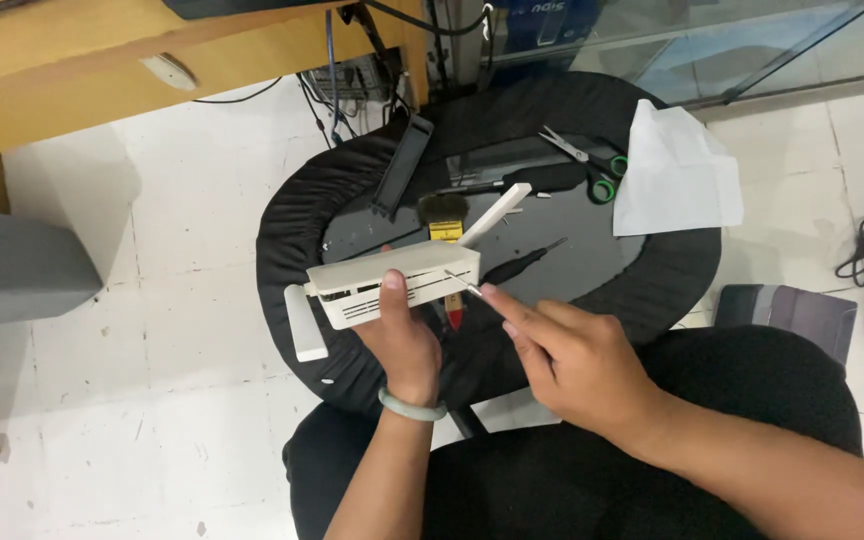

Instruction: Disassembling a wireless router and cleaning its internal circuit board using a screwdriver and a brush

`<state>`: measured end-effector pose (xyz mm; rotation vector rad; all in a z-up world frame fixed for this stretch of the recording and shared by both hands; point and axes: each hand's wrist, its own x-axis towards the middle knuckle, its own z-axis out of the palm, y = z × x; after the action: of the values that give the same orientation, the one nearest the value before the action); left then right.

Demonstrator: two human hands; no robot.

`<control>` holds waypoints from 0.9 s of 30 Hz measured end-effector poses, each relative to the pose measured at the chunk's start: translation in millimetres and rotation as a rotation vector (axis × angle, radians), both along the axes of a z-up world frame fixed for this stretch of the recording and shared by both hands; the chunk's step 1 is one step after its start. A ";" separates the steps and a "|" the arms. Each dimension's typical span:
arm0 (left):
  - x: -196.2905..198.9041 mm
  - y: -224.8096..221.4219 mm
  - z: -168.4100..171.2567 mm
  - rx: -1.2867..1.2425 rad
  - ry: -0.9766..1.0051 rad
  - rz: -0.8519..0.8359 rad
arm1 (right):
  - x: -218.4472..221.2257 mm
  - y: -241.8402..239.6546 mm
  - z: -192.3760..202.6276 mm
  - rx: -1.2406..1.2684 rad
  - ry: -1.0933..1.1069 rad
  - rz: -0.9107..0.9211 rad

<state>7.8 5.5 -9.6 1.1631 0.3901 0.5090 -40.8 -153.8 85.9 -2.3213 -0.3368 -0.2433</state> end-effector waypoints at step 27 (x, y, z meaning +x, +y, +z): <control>7.3 -4.9 22.6 0.272 0.342 0.082 | 22.1 22.1 -29.8 0.330 0.259 -0.122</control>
<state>15.1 0.6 13.1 1.5086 0.6807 0.4431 -18.8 -131.6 56.1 -2.0173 -0.0217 -0.0502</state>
